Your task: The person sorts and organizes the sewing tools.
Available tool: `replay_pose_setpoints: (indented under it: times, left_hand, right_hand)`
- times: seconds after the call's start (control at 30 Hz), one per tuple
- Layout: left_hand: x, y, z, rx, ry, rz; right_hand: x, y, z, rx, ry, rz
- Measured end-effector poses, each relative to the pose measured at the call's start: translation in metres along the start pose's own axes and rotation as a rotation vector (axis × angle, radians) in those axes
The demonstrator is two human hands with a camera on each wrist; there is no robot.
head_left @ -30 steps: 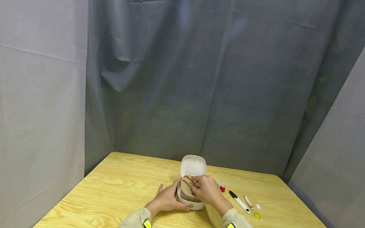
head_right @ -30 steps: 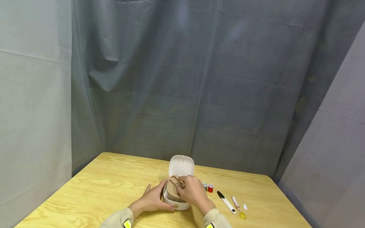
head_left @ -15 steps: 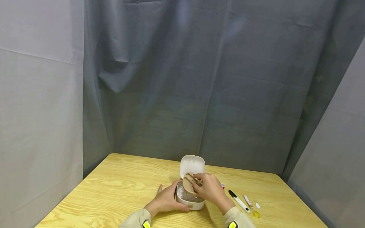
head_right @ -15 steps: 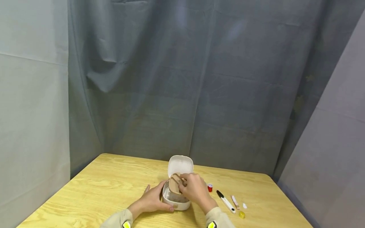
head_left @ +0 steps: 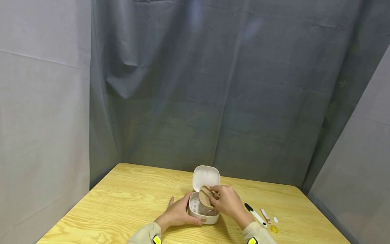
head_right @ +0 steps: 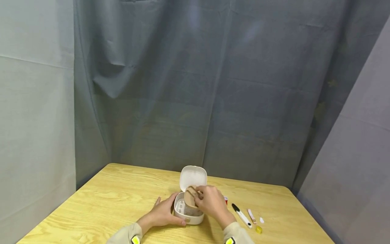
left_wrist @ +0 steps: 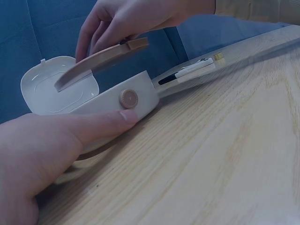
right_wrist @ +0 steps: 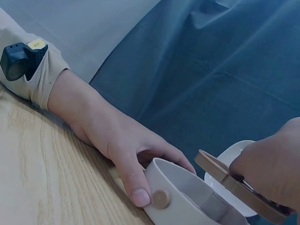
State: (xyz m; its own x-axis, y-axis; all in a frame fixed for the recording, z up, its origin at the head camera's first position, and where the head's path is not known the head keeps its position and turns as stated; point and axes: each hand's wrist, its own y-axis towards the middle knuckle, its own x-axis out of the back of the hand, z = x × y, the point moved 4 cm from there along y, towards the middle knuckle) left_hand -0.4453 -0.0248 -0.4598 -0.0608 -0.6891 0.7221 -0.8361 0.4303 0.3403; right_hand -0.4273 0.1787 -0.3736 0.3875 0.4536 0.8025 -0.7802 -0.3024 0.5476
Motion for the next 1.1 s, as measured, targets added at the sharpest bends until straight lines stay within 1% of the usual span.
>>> replay_pose_setpoints:
  times: [0.23, 0.4, 0.6, 0.77, 0.83, 1.1]
  left_hand:
    - [-0.001, 0.001, 0.000, 0.013, -0.001, -0.008]
    - [-0.001, 0.001, 0.000, 0.005, -0.011, -0.009]
    - [0.000, 0.001, -0.003, -0.006, -0.005, -0.005]
    - [0.000, 0.001, -0.004, 0.003, -0.018, -0.004]
    - [0.000, 0.000, -0.004, -0.008, -0.023, -0.009]
    - [-0.001, 0.000, -0.003, 0.013, -0.031, 0.010]
  right_hand:
    - [0.005, -0.003, -0.005, -0.004, -0.018, -0.003]
    - [0.009, -0.006, -0.009, -0.015, -0.025, -0.002]
    - [0.011, -0.014, -0.019, -0.047, -0.037, 0.003]
    - [0.013, -0.018, -0.027, -0.044, -0.041, -0.001]
    - [0.014, -0.020, -0.031, -0.047, -0.040, 0.003]
    - [0.020, -0.027, -0.040, -0.073, -0.048, 0.018]
